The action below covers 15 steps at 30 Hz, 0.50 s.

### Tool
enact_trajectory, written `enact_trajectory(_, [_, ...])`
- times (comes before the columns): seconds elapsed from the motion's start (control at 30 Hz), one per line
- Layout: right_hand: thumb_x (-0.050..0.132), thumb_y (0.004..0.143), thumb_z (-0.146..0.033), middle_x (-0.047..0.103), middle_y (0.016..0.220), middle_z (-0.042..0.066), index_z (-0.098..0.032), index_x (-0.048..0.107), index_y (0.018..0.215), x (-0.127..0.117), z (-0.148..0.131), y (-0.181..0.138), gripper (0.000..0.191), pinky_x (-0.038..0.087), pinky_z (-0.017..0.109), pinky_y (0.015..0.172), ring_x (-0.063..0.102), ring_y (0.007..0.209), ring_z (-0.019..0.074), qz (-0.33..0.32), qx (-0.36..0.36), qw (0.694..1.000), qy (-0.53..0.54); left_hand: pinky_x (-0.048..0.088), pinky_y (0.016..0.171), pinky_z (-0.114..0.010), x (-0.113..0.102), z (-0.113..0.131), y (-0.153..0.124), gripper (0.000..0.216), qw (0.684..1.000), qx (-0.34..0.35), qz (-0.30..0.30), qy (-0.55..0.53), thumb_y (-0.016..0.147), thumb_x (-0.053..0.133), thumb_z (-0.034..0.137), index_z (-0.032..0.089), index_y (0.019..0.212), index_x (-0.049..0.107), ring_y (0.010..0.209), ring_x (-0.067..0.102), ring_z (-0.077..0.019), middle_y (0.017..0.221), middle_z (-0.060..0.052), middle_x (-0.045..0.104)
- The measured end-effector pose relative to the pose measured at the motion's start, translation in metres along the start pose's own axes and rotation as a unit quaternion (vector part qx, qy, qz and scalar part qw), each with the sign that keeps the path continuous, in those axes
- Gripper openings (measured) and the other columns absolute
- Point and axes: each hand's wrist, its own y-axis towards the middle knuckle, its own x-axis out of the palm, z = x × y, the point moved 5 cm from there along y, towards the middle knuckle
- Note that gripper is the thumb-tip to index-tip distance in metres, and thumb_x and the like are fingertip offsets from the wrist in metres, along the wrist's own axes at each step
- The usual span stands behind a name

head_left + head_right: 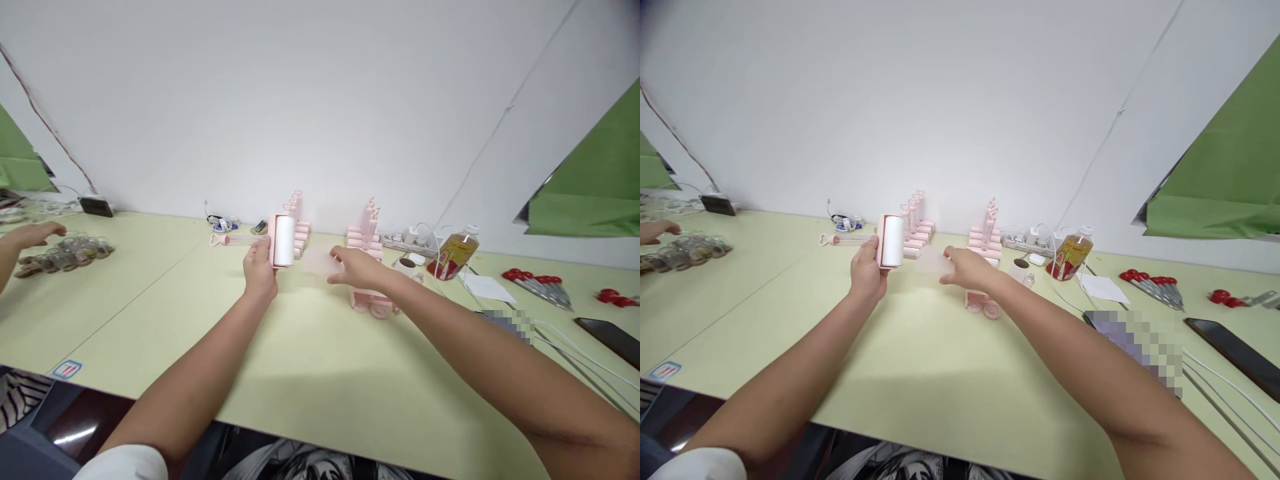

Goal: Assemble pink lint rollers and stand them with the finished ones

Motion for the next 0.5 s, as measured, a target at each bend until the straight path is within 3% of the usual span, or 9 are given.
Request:
enact_trajectory(0.1, [0.071, 0.073, -0.044, 0.063, 0.114, 0.013, -0.019, 0.054, 0.12, 0.021, -0.008, 0.021, 0.055, 0.042, 0.029, 0.068, 0.06, 0.097, 0.0283, -0.045, -0.021, 0.998, -0.047, 0.042, 0.055, -0.02, -0.001, -0.004, 0.0, 0.031, 1.0, 0.009, -0.007, 0.017, 0.065, 0.076, 0.037, 0.015, 0.08, 0.06, 0.062, 0.057, -0.0104, 0.069, 0.002, 0.061])
enact_trajectory(0.27, [0.071, 0.073, -0.042, 0.064, 0.109, 0.015, -0.018, 0.06, 0.115, 0.041, -0.013, 0.035, 0.05, 0.042, 0.031, 0.068, 0.061, 0.096, 0.0304, -0.068, -0.023, 0.995, -0.073, 0.045, 0.063, -0.022, 0.0, -0.01, 0.001, 0.033, 0.998, 0.014, -0.04, 0.038, 0.066, 0.076, 0.039, 0.015, 0.082, 0.062, 0.068, 0.058, -0.0112, 0.074, 0.001, 0.064])
enact_trajectory(0.4, [0.07, 0.074, -0.038, 0.064, 0.106, 0.015, -0.017, 0.063, 0.111, 0.043, -0.012, 0.034, 0.044, 0.044, 0.033, 0.069, 0.062, 0.092, 0.0302, -0.061, -0.02, 0.996, -0.066, 0.045, 0.068, -0.023, 0.001, -0.011, 0.0, 0.036, 0.997, 0.012, -0.057, 0.047, 0.065, 0.077, 0.041, 0.014, 0.085, 0.063, 0.07, 0.057, -0.0108, 0.078, 0.001, 0.065])
enact_trajectory(0.5, [0.066, 0.079, -0.037, 0.061, 0.115, 0.018, -0.015, 0.06, 0.118, 0.035, -0.016, 0.023, 0.045, 0.044, 0.037, 0.079, 0.057, 0.105, 0.0328, -0.019, -0.025, 0.998, -0.055, 0.043, 0.066, -0.022, 0.0, -0.011, 0.002, 0.038, 0.996, 0.007, -0.058, 0.068, 0.066, 0.076, 0.044, 0.014, 0.084, 0.062, 0.066, 0.055, -0.0099, 0.073, 0.003, 0.062])
